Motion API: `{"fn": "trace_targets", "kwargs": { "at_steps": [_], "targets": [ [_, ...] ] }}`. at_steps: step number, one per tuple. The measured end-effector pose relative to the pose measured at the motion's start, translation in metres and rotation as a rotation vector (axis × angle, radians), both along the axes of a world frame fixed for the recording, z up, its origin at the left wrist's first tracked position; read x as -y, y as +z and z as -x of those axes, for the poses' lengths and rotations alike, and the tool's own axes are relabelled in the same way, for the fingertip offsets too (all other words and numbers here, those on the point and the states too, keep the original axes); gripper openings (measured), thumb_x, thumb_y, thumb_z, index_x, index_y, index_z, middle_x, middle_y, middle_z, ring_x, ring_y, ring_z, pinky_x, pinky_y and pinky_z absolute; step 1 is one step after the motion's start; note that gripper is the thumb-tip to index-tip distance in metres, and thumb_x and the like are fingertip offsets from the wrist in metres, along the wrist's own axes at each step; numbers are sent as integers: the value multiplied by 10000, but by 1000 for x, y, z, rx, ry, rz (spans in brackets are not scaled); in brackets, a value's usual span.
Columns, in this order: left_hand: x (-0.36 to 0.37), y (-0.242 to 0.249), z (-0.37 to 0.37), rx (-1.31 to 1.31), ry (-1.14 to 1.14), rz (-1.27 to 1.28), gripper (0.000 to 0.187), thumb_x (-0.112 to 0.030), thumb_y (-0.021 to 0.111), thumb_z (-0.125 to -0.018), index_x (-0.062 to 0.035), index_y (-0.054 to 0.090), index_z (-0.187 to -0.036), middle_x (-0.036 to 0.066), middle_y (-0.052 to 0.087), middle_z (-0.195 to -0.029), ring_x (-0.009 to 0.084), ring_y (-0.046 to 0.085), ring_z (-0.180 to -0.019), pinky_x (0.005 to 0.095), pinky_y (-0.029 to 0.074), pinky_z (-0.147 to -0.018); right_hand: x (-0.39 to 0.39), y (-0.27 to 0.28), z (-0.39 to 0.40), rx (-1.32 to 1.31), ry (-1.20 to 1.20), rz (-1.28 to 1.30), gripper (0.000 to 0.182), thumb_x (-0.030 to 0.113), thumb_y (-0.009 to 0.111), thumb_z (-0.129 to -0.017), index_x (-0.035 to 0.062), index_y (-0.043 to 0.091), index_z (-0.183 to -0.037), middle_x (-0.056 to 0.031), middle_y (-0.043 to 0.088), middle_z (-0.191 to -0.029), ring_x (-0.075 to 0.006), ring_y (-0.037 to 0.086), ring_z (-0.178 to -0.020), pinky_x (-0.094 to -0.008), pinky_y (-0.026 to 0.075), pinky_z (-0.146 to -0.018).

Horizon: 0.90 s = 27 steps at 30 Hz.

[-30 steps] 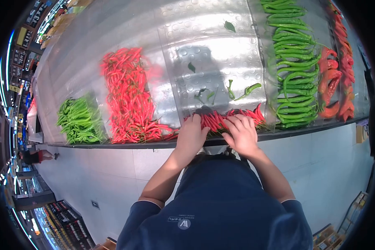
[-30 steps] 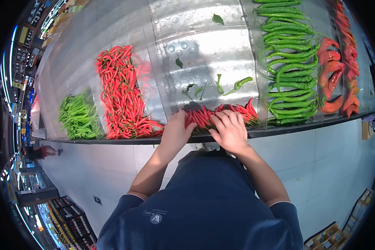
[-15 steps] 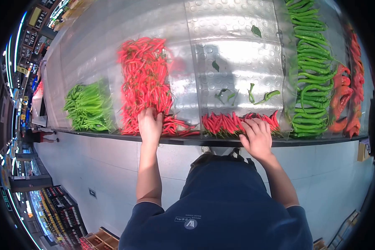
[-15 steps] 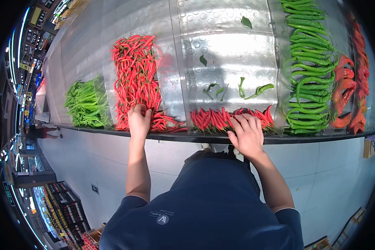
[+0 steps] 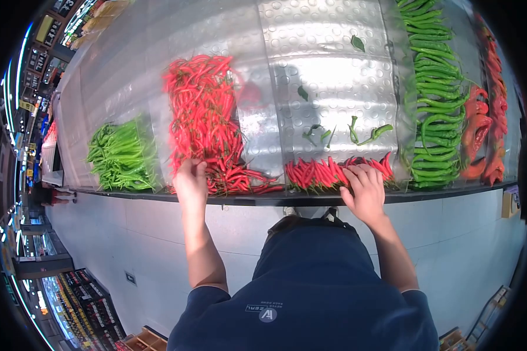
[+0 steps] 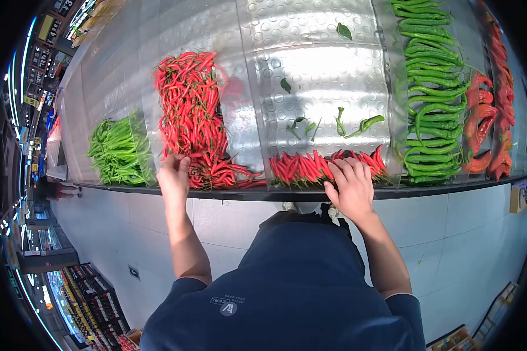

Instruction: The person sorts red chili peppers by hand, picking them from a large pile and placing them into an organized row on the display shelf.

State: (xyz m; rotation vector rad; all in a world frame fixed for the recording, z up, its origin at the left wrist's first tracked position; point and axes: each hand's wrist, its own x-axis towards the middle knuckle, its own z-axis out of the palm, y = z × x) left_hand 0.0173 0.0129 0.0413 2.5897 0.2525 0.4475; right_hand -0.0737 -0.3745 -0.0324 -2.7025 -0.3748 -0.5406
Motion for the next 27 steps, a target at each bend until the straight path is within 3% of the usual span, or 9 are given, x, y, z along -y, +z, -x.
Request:
{"fn": "trace_targets", "kwargs": {
  "at_steps": [2, 3, 4, 6, 10, 14, 16, 18, 27],
  "targets": [
    [-6, 16, 6, 13, 36, 124, 170, -124, 731, -868, 12, 707, -967, 152, 694, -742, 208, 672, -687, 339, 515, -670, 0, 3, 0, 11, 9, -18, 413, 243, 704, -786, 45, 649, -1145, -100, 613, -1164, -318, 528, -1126, -461, 401, -968],
    [-5, 24, 10, 4, 44, 251, 189, -139, 719, -905, 22, 710, -1004, 76, 700, -752, 101, 625, -717, 272, 495, -677, -1, 3, 0, 23, 18, -36, 397, 219, 707, -787, 41, 652, -1137, -104, 618, -1157, -323, 535, -1119, -462, 407, -964],
    [-5, 26, 13, 4, 47, 251, 189, -139, 719, -905, 22, 710, -1004, 76, 700, -752, 101, 625, -717, 272, 495, -677, -3, 3, 0, 23, 21, -36, 397, 219, 707, -787, 41, 652, -1137, -104, 618, -1157, -323, 535, -1119, -462, 407, -964],
    [0, 27, 18, 42, -106, 559, 164, -110, 672, -946, 45, 703, -992, -3, 652, -779, 48, 544, -696, 202, 421, -615, -5, 3, 0, 72, 97, -211, 358, 150, 711, -788, 30, 655, -1120, -115, 627, -1138, -338, 554, -1094, -466, 423, -950],
    [36, 38, 29, -245, -313, 762, 128, -54, 635, -954, 49, 700, -995, 29, 681, -836, 80, 603, -777, 231, 483, -715, -44, 52, 6, 137, 216, -458, 375, 62, 706, -763, -8, 645, -1126, -160, 627, -1144, -351, 592, -1047, -458, 462, -906],
    [78, 25, 40, -390, -602, 820, 114, -36, 635, -948, 40, 696, -1006, 16, 670, -832, 65, 586, -752, 208, 467, -689, -70, 88, 3, 111, 319, -447, 459, 92, 759, -722, -23, 647, -1153, -174, 629, -1148, -347, 597, -1068, -443, 465, -909],
    [96, 24, 48, -465, -663, 814, 115, -35, 637, -945, 39, 697, -1010, 11, 667, -831, 70, 595, -769, 215, 474, -698, -72, 72, 5, 85, 353, -361, 390, 98, 740, -734, -33, 659, -1093, -126, 660, -952, -284, 623, -912, -395, 467, -825],
    [105, 16, 51, -459, -685, 778, 113, -37, 641, -942, 37, 697, -1007, 10, 666, -827, 70, 594, -769, 218, 475, -698, -69, 57, 10, 61, 346, -315, 326, 99, 712, -761, -24, 665, -1059, -107, 639, -867, -263, 610, -839, -383, 461, -789],
    [110, -9, 59, -508, -745, 601, 100, -37, 664, -920, 36, 693, -982, 32, 667, -823, 86, 603, -762, 239, 481, -690, -51, 47, 25, -203, 477, -363, 365, 122, 671, -832, -23, 623, -1163, -125, 635, -837, -304, 627, -865, -429, 477, -826]
  ]
}}
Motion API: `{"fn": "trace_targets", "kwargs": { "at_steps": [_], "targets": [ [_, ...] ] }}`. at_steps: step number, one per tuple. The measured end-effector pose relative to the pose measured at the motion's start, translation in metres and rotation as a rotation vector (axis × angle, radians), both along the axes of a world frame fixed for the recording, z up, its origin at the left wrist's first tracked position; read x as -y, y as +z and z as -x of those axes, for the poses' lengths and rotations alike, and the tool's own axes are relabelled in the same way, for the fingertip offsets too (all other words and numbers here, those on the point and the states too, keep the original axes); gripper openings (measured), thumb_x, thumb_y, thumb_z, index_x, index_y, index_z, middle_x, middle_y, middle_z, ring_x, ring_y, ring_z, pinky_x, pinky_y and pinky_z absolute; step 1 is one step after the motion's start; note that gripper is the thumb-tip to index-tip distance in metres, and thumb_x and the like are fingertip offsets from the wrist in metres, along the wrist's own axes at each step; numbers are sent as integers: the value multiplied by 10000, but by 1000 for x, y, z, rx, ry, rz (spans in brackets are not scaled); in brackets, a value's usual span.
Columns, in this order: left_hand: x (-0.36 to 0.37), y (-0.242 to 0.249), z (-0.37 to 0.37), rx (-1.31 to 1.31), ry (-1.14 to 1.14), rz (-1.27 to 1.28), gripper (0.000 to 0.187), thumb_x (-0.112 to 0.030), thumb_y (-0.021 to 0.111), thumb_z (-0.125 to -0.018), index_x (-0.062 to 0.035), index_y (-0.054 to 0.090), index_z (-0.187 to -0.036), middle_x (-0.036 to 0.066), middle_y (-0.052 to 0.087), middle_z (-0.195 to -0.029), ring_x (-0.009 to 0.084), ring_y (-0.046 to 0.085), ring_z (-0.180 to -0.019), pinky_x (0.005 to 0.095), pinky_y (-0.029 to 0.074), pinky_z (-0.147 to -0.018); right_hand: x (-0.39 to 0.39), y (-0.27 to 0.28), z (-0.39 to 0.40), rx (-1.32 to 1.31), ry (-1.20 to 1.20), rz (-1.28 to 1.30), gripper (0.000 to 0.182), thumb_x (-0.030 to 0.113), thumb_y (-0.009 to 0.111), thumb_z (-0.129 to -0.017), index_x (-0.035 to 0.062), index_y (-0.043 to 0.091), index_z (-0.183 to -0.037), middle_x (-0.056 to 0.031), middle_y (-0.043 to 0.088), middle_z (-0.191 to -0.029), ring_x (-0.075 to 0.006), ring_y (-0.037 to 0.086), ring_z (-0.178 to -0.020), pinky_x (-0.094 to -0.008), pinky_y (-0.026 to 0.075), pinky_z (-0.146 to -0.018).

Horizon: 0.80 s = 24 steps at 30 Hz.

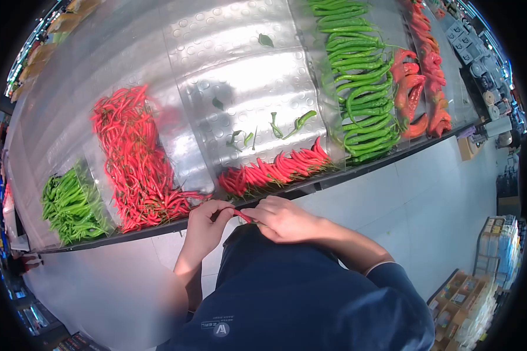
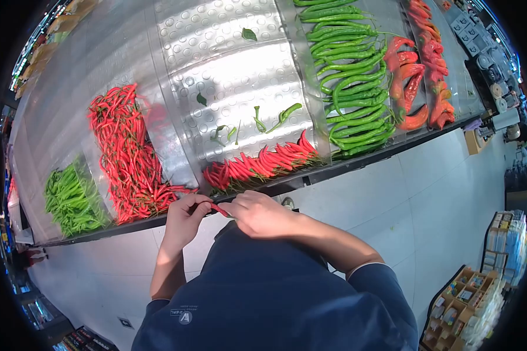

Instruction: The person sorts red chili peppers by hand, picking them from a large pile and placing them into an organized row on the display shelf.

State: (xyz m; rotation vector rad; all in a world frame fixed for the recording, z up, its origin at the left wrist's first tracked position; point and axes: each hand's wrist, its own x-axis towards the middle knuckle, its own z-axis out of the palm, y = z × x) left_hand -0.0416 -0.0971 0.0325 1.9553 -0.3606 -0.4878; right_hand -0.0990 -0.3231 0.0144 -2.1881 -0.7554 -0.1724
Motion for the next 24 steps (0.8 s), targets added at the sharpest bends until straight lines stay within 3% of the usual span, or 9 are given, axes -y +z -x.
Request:
{"fn": "trace_targets", "kwargs": {
  "at_steps": [3, 7, 11, 13, 16, 24],
  "targets": [
    [5, -5, 1, 97, 61, -35, 116, -38, 668, -917, 34, 700, -1002, 32, 666, -818, 90, 606, -765, 244, 486, -699, 0, 0, 5, -108, -43, -143, 360, 127, 662, -861, -3, 614, -1193, -126, 626, -827, -325, 637, -844, -457, 492, -810],
    [15, -3, 6, 81, 5, -9, 162, -60, 690, -891, 22, 708, -1030, 80, 674, -807, 122, 601, -719, 264, 488, -680, 12, -12, 10, -175, -168, -135, 311, 122, 668, -867, 14, 639, -1157, -145, 646, -839, -345, 642, -802, -463, 510, -773],
    [13, -20, 7, 120, 87, 6, 228, -61, 661, -922, 27, 673, -1132, 63, 658, -829, 112, 603, -755, 258, 492, -717, 46, -18, -1, 73, -600, -36, 126, 109, 688, -849, 31, 695, -947, -137, 682, -805, -342, 641, -735, -439, 513, -715],
    [11, -19, 8, 25, 133, 71, 234, -117, 591, -995, 16, 666, -1173, 8, 629, -817, 54, 508, -690, 207, 428, -647, 69, -26, -4, 16, -798, 71, 112, 114, 695, -833, 30, 698, -907, -133, 680, -803, -332, 638, -757, -439, 503, -737],
    [10, -16, 10, -115, 109, 148, 248, -104, 537, -1014, 19, 646, -1199, 19, 631, -850, 61, 511, -671, 213, 421, -626, 91, -44, -10, 103, -830, 209, 123, 125, 701, -820, 29, 702, -896, -118, 669, -814, -314, 624, -819, -426, 489, -777],
    [33, -9, 17, -358, 139, 368, 279, 20, 511, -958, 39, 625, -1212, 75, 677, -953, 98, 592, -753, 246, 472, -705, 89, -43, -4, 85, -798, 203, 150, 104, 726, -786, 20, 719, -910, -118, 643, -907, -309, 593, -875, -417, 479, -818]
  ]
}}
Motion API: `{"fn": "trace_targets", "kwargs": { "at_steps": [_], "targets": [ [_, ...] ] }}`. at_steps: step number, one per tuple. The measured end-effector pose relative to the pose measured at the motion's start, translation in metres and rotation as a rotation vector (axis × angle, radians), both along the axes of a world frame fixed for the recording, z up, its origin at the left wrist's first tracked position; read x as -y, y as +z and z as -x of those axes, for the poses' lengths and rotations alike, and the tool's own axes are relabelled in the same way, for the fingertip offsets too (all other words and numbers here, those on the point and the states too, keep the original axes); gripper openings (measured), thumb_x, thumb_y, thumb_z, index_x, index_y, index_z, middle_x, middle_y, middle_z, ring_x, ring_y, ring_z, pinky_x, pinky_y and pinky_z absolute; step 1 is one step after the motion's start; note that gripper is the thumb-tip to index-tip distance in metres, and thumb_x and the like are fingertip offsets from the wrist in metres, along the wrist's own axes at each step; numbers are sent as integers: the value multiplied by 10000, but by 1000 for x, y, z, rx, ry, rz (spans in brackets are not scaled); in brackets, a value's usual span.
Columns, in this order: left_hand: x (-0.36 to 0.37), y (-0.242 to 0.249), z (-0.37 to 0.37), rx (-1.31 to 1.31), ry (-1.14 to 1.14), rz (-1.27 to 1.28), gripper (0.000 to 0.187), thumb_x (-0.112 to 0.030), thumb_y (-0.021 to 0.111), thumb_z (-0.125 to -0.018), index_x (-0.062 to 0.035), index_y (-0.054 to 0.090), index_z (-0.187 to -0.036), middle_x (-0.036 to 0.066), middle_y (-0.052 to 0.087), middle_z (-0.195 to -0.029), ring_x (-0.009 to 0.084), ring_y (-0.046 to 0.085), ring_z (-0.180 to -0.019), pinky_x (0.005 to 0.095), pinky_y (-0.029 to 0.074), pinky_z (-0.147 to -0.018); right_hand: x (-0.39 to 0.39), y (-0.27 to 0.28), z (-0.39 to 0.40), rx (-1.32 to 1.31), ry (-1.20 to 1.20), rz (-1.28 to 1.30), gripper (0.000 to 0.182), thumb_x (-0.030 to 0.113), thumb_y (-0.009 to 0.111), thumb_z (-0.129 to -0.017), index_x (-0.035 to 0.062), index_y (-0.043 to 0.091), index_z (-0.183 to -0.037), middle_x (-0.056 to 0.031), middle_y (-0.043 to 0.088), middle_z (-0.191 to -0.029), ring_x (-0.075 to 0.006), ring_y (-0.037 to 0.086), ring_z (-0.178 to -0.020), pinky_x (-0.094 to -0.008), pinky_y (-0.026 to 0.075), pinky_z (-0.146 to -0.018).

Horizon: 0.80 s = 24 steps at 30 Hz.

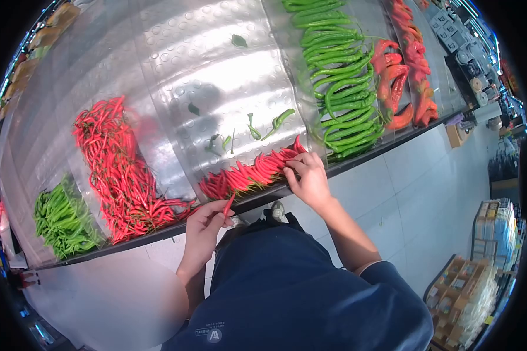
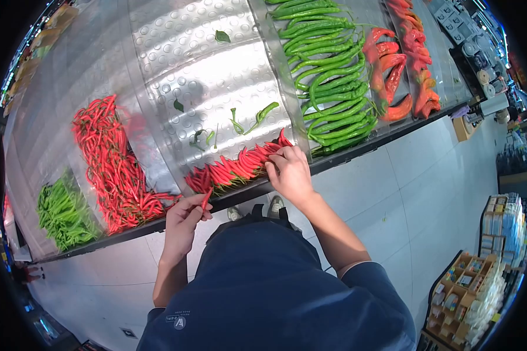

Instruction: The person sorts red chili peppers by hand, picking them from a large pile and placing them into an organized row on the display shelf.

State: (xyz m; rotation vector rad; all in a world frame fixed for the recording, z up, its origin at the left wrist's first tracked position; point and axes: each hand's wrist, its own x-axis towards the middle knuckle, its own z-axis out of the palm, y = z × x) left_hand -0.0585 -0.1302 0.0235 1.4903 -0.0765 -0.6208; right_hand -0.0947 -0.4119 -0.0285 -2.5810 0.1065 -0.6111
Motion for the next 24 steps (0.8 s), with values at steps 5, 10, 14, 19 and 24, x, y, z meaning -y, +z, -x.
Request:
{"fn": "trace_targets", "kwargs": {
  "at_steps": [5, 10, 14, 19, 24],
  "targets": [
    [21, -4, -1, -13, -130, 32, 247, 29, 589, -920, 20, 603, -1166, 67, 686, -970, 95, 618, -798, 238, 493, -703, -28, 32, 16, 23, 285, -352, 317, 76, 712, -780, 15, 662, -1087, -139, 645, -990, -326, 596, -959, -426, 467, -853],
    [34, -8, 1, 32, -232, 25, 200, 32, 599, -917, -10, 586, -1112, 46, 675, -944, 78, 609, -796, 224, 486, -686, -47, 46, 23, 3, 633, -389, 331, 63, 725, -811, 10, 647, -1128, -138, 659, -994, -310, 629, -947, -419, 494, -877],
    [34, -14, 4, 13, -234, 134, 180, 48, 579, -922, -27, 572, -1085, 44, 667, -961, 77, 611, -816, 216, 487, -708, -45, 37, 28, -71, 517, -728, 259, 52, 790, -816, -3, 687, -1046, -111, 694, -951, -227, 677, -822, -328, 533, -698],
    [37, -16, 15, -58, -195, 222, 155, 47, 561, -935, -20, 572, -1074, 54, 664, -990, 90, 616, -854, 232, 495, -755, -43, 35, 30, -363, 514, -1533, 163, 3, 755, -847, 8, 685, -993, -83, 674, -991, -164, 654, -889, -322, 548, -768],
    [29, -18, 13, 112, -170, 70, 124, 29, 559, -952, -8, 595, -1064, 67, 670, -1018, 99, 618, -876, 250, 499, -790, -12, 38, 7, -128, 248, -1144, 90, 5, 718, -882, 13, 630, -898, -65, 687, -949, -114, 666, -856, -260, 541, -701]
  ]
}}
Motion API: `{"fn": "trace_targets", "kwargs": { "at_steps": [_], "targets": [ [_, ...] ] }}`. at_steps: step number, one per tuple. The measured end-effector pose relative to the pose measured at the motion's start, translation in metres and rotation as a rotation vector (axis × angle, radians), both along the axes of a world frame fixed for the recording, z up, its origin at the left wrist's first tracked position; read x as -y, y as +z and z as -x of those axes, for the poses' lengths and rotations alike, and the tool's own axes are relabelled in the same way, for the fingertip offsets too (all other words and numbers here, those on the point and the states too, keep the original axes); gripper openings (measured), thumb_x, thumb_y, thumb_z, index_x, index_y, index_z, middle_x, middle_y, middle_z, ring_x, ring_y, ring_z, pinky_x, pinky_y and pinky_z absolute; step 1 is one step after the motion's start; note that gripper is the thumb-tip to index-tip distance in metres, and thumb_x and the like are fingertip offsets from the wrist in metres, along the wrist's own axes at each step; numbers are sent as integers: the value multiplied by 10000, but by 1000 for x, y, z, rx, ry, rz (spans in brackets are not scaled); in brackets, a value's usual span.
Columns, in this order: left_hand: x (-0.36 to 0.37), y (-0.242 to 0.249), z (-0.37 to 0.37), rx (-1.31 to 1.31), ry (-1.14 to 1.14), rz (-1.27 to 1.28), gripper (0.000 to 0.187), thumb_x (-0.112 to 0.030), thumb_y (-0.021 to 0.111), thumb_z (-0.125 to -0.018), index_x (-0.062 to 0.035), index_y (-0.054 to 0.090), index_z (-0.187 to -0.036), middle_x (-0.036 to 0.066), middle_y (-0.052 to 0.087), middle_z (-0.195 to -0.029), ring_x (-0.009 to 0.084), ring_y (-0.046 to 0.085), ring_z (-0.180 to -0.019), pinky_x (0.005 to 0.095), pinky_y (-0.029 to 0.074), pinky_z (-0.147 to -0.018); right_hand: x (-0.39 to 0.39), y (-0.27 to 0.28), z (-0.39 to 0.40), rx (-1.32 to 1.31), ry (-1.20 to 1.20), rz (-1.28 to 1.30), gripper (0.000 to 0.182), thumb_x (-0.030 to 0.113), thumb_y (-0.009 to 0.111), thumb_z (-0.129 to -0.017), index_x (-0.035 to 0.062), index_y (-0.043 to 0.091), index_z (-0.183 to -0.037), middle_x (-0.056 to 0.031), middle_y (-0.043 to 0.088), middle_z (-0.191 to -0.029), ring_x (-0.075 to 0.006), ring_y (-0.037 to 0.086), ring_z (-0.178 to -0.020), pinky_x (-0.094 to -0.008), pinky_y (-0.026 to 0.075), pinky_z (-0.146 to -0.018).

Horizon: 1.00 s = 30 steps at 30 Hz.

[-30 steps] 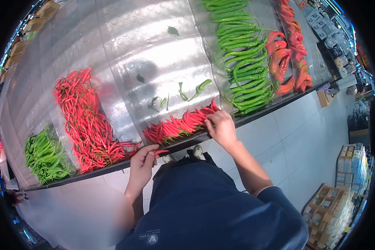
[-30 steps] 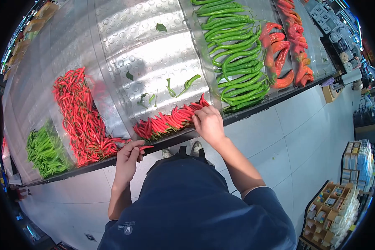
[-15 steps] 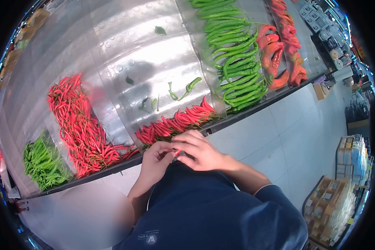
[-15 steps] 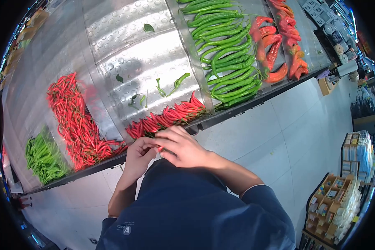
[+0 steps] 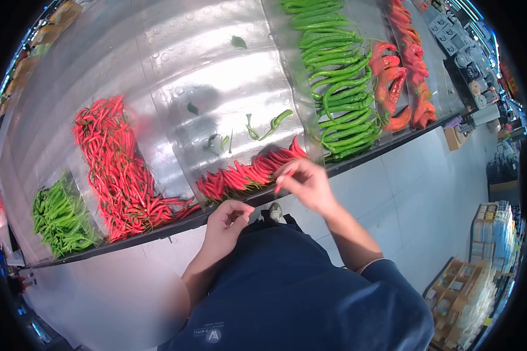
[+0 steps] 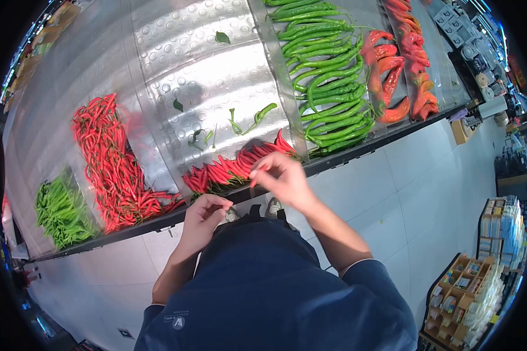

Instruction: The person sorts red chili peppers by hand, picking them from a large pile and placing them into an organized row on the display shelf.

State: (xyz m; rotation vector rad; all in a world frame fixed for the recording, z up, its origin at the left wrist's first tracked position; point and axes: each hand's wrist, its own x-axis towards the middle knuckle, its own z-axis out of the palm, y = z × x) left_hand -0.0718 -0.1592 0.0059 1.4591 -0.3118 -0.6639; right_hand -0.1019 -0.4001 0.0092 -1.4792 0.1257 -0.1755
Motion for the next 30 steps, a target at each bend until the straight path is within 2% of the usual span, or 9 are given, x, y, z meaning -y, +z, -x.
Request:
{"fn": "trace_targets", "kwargs": {
  "at_steps": [1, 3, 8, 11, 17, 22, 27, 29, 30],
  "targets": [
    [-6, 3, -2, -41, 22, 0, 124, 17, 565, -948, -3, 601, -1065, 71, 681, -1001, 102, 625, -855, 252, 496, -780, 13, 6, -6, -55, -130, 324, 118, 67, 741, -871, 20, 636, -896, -69, 698, -808, -138, 690, -746, -266, 544, -681],
    [-19, 5, -6, -85, 47, 2, 127, 6, 571, -944, 3, 606, -1066, 76, 692, -985, 105, 632, -834, 254, 493, -769, 37, 11, -19, -51, -248, 1206, 199, 184, 737, -843, 26, 633, -905, -152, 668, -766, -247, 693, -707, -363, 550, -607],
    [-58, -6, -17, -44, 278, -19, 73, -28, 569, -957, -14, 627, -1000, 64, 688, -887, 81, 570, -719, 228, 454, -679, 40, -22, -42, -196, -269, 1736, 135, 98, 645, -838, 33, 585, -941, -113, 678, -806, -259, 713, -722, -359, 568, -576],
    [-80, -4, -23, -29, 397, -15, 68, -12, 572, -954, -17, 633, -984, 56, 683, -877, 72, 543, -703, 217, 449, -671, 26, -27, -49, -431, -217, 1745, 100, 81, 616, -841, 39, 578, -924, -110, 673, -841, -260, 720, -704, -354, 579, -556],
    [-115, -2, -37, 94, 571, -166, 64, -9, 577, -954, -10, 632, -986, 40, 664, -883, 69, 563, -734, 225, 465, -670, 22, -38, -45, -293, -202, 1744, 92, 77, 607, -842, 56, 569, -924, -153, 654, -959, -294, 704, -665, -395, 578, -554],
    [-152, -5, -54, 565, 795, -820, 105, -33, 685, -848, 21, 655, -933, 136, 639, -833, 196, 626, -713, 340, 511, -683, 17, -56, -43, 19, -339, 1486, 168, 104, 584, -886, 87, 646, -1041, -132, 656, -963, -348, 662, -666, -451, 545, -556],
    [-169, -4, -73, 576, 809, -955, 141, -67, 710, -822, 13, 678, -933, 149, 646, -875, 281, 649, -757, 392, 521, -712, -1, -50, -46, 106, -332, 1233, 86, 90, 661, -871, 64, 669, -953, -130, 658, -845, -344, 654, -675, -439, 531, -601],
    [-167, -12, -83, 709, 701, -989, 166, -120, 708, -832, 17, 694, -925, 158, 646, -884, 312, 645, -816, 416, 513, -752, -1, -53, -47, 95, -314, 1225, 73, 84, 667, -869, 52, 671, -933, -135, 659, -827, -345, 653, -678, -433, 528, -613],
    [-162, -8, -87, 615, 636, -1066, 215, -181, 700, -839, 13, 708, -931, 174, 648, -906, 348, 627, -897, 446, 502, -800, 3, -56, -49, 110, -317, 1169, 71, 80, 664, -873, 40, 673, -930, -145, 665, -833, -345, 656, -681, -426, 530, -623]
  ]
}}
